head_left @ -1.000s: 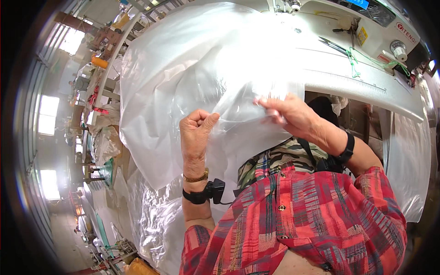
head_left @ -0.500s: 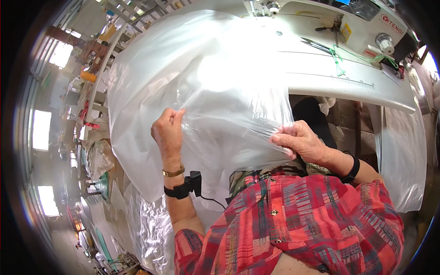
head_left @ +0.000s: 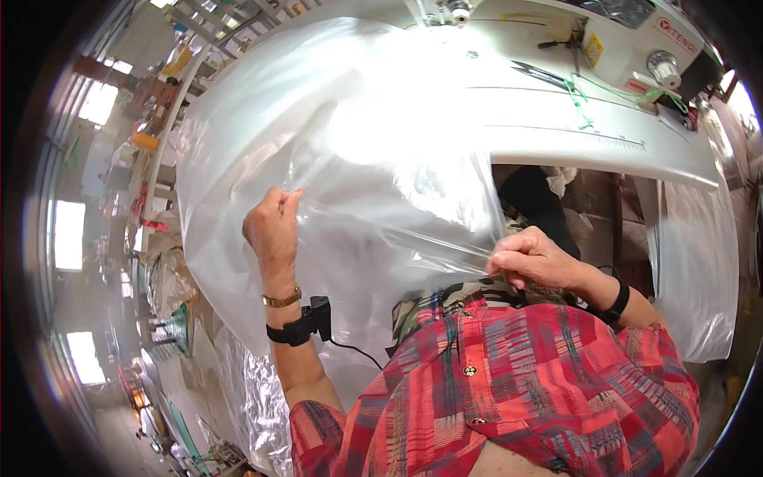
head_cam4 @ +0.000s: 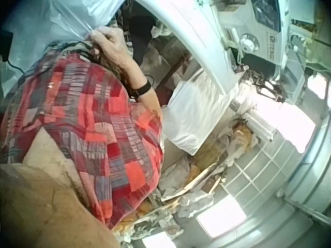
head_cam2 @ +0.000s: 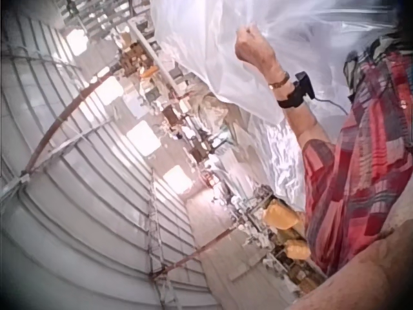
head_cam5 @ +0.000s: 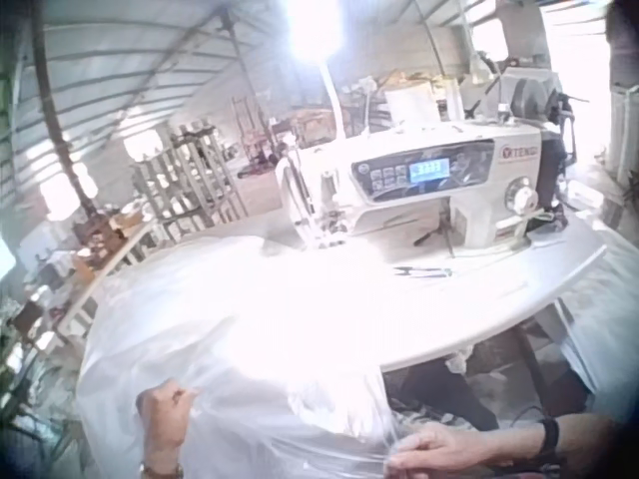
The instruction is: The recorder is sewing large white plastic or fabric sheets using an industrial sewing machine.
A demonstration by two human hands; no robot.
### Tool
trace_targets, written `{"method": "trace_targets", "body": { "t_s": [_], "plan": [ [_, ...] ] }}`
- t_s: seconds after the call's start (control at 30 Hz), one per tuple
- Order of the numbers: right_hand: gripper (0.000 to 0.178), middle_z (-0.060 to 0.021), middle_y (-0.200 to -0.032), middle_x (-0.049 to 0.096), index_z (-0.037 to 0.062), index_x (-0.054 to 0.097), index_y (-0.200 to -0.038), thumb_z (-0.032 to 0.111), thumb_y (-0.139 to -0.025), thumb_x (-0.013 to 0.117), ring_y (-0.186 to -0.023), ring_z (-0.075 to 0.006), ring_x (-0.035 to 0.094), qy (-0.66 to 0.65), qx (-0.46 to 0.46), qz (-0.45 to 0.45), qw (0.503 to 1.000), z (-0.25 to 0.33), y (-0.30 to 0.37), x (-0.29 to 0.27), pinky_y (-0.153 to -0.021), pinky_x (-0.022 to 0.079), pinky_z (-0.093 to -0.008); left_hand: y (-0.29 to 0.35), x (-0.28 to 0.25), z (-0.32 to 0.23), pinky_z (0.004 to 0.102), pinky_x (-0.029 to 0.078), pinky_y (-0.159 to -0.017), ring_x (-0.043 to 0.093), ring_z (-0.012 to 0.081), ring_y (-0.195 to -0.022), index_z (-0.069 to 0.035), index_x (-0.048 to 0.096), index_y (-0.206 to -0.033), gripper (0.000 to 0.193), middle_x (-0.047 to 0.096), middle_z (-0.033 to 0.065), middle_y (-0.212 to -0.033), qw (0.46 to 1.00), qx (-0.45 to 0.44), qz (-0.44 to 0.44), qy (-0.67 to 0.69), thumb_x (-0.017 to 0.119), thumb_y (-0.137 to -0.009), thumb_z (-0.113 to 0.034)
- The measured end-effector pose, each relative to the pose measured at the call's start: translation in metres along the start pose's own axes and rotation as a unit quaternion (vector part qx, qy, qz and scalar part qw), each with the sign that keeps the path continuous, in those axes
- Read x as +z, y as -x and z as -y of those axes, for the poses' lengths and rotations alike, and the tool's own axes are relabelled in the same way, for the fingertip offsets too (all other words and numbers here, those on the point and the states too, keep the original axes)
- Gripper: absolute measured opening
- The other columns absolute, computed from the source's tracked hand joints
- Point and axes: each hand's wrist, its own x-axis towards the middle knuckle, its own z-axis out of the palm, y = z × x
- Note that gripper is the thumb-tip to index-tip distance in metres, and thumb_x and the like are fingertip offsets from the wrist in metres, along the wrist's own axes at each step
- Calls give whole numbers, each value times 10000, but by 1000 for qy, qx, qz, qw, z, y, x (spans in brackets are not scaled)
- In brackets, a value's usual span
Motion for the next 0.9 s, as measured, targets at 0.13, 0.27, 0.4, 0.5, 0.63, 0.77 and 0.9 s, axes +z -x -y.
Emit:
{"method": "trace_targets", "body": {
  "t_s": [0.13, 0.27, 0.4, 0.5, 0.63, 0.77, 0.9],
  "plan": [
    [370, 9, -570, 563, 4, 700, -819, 289, -997, 545, -524, -55, 511, 110, 121, -37, 986, -39, -9, -23, -497, 396, -241, -3, -7, -9, 367, 423, -525, 553, 262, -521, -40, 641, -834, 229, 590, 86, -622, 998, 43, -32, 12, 776, -820, -224],
    [407, -174, -619, 615, -8, 690, -784, 343, -956, 573, -562, -304, 614, 461, 48, 22, 886, -1, -6, -32, -577, 469, -410, -1, -26, -9, 359, 471, -603, 634, 264, -712, -44, 665, -1018, 298, 653, 108, -863, 995, 32, -94, -12, 791, -802, -206],
    [192, -163, -728, 615, 33, 689, -863, 218, -900, 657, -705, -336, 613, 471, -171, -86, 861, 49, -23, -24, -656, 469, -425, -3, -34, 23, 400, 454, -877, 560, 307, -1092, -61, 617, -1220, 474, 559, 112, -1222, 954, 144, -208, -159, 790, -796, -183],
    [203, -81, -1013, 654, 55, 671, -1019, 116, -830, 712, -967, -277, 605, 539, -335, -88, 768, 79, -55, -15, -806, 461, -393, 1, -34, 49, 433, 389, -1004, 482, 313, -1227, -72, 574, -1298, 547, 494, 100, -1341, 954, 112, -167, -221, 781, -804, -182],
    [299, -72, -1184, 652, 59, 653, -1097, 103, -808, 717, -1202, -271, 543, 548, -414, -72, 723, 83, -108, -15, -1000, 405, -430, -8, -23, 78, 447, 350, -1045, 457, 302, -1250, -95, 533, -1342, 608, 459, 88, -1389, 950, 93, -173, -243, 780, -790, -169],
    [294, -62, -1217, 641, 65, 659, -1094, 105, -808, 716, -1221, -263, 531, 585, -396, -88, 702, 68, -128, -20, -1026, 392, -429, -31, -23, 96, 440, 390, -972, 517, 302, -1137, -80, 630, -1111, 352, 549, 86, -1258, 937, 120, -188, -270, 755, -785, -123],
    [288, -49, -1243, 634, 75, 666, -1096, 130, -818, 713, -1246, -258, 519, 590, -367, -82, 715, 63, -133, -24, -1059, 376, -434, -49, -40, 122, 435, 407, -932, 580, 265, -1005, -74, 637, -899, 85, 634, 72, -1022, 948, 158, -173, -217, 678, -840, -121]
  ]
}}
